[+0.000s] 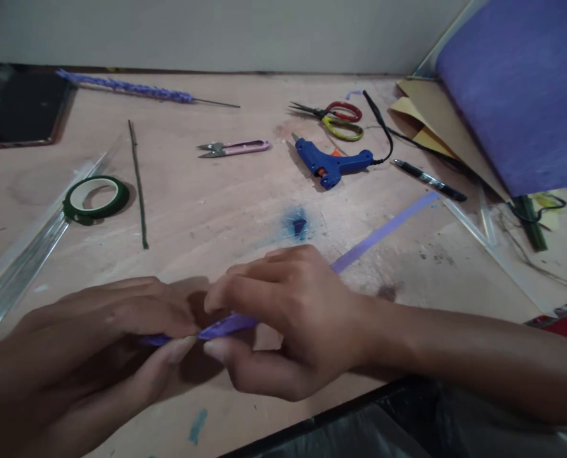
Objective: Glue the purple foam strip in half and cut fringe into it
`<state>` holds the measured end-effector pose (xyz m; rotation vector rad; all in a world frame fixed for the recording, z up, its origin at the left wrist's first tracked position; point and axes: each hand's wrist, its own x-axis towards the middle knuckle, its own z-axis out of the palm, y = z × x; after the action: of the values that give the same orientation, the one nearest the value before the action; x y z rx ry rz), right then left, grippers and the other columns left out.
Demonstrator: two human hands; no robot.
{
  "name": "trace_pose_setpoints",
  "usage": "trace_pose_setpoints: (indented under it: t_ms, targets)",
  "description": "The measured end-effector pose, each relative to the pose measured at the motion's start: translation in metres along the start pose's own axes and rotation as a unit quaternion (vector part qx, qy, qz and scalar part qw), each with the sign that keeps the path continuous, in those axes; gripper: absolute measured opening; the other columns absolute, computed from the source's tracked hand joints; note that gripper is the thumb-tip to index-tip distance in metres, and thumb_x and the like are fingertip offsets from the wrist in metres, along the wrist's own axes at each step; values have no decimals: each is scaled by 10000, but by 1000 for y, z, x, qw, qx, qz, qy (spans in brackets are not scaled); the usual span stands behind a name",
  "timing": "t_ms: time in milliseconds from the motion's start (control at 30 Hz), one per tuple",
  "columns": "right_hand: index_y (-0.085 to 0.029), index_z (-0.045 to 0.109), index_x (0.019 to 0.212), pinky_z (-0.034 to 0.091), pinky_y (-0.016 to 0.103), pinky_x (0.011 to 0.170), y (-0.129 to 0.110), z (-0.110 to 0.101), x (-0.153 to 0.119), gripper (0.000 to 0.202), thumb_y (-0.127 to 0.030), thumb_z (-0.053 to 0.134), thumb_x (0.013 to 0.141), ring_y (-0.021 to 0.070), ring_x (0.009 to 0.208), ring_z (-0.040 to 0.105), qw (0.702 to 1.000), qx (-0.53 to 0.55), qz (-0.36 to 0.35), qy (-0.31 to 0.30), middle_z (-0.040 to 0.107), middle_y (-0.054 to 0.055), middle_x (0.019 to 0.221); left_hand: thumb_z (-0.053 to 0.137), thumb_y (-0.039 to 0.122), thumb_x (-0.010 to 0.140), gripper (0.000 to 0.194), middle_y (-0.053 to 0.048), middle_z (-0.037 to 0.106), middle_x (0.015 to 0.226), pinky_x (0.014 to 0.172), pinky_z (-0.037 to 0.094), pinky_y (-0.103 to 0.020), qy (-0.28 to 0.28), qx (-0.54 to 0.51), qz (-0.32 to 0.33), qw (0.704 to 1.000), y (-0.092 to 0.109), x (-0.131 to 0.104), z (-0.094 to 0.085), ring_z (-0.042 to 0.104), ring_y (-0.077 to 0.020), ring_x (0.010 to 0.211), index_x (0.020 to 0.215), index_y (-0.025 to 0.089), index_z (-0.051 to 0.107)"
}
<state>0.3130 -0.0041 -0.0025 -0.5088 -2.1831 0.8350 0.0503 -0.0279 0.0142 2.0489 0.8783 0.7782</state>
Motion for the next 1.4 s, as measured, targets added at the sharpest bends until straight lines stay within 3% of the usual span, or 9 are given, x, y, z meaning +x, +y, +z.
trace_pose_setpoints:
  t_ms: [133,233,367,567,833,933,1100,1233,1400]
  targets:
    - [-208,693,1099,543,267,670,0,-5,1,72,-162,661,1052,129,699,681,999,20,46,-16,756,-12,853,752,257,1064,44,3,809,899,633,596,-240,42,-55,-48,996,-2,-6,4,772,-168,761,1079,291,776]
    - [-207,690,1080,508,249,646,-3,-6,2,63,-146,681,1072,113,676,656,998,17,66,-13,732,-22,826,787,340,1041,156,4,837,984,608,583,-230,79,-128,-92,984,-2,-8,7,807,-186,826,1195,316,779]
    - [-202,707,1115,507,223,633,-6,-8,3,52,-157,683,1106,101,676,661,997,-6,78,-5,759,-15,849,784,411,1065,140,11,811,861,504,493,-222,73,-128,-172,974,1,-3,7,738,-162,701,1037,274,795]
    - [-185,725,1062,438,203,587,-5,-10,4,60,-160,697,1109,67,599,567,997,-18,80,7,675,-61,750,754,289,1069,243,49,741,692,526,468,-239,96,-105,-141,980,2,3,1,629,-112,575,833,256,803]
    - [-186,697,991,356,210,548,-2,-7,4,114,-144,663,1091,60,563,468,995,18,94,-1,590,-80,704,676,338,1155,319,19,800,789,517,480,-223,81,-163,-159,970,-1,-2,4,635,-109,603,902,245,847]
    - [-186,691,988,390,207,573,-2,-8,4,82,-147,674,1059,60,580,513,995,34,98,-15,600,-73,724,675,353,1145,319,22,782,778,546,494,-218,78,-164,-172,968,-2,-2,5,639,-114,623,889,243,830]
    - [-192,679,1104,550,268,742,-3,-10,11,36,-192,715,1104,129,811,706,998,-23,49,-25,779,25,961,648,288,1131,382,32,691,640,567,500,-219,67,-133,-156,977,-5,1,7,618,-120,589,773,223,763]
    - [-200,674,1048,539,272,752,-4,-8,25,105,-191,718,1142,142,845,734,997,-66,17,-48,834,33,995,658,178,1062,403,79,538,530,486,389,-173,72,-124,-114,983,-8,5,10,458,-71,480,661,208,655]
    - [-164,777,1026,479,262,747,-3,-15,46,110,-151,721,1120,121,788,702,984,-74,83,-139,821,0,920,627,194,1120,421,51,662,602,547,467,-163,52,-188,-131,972,-12,3,10,603,-82,550,704,204,692]
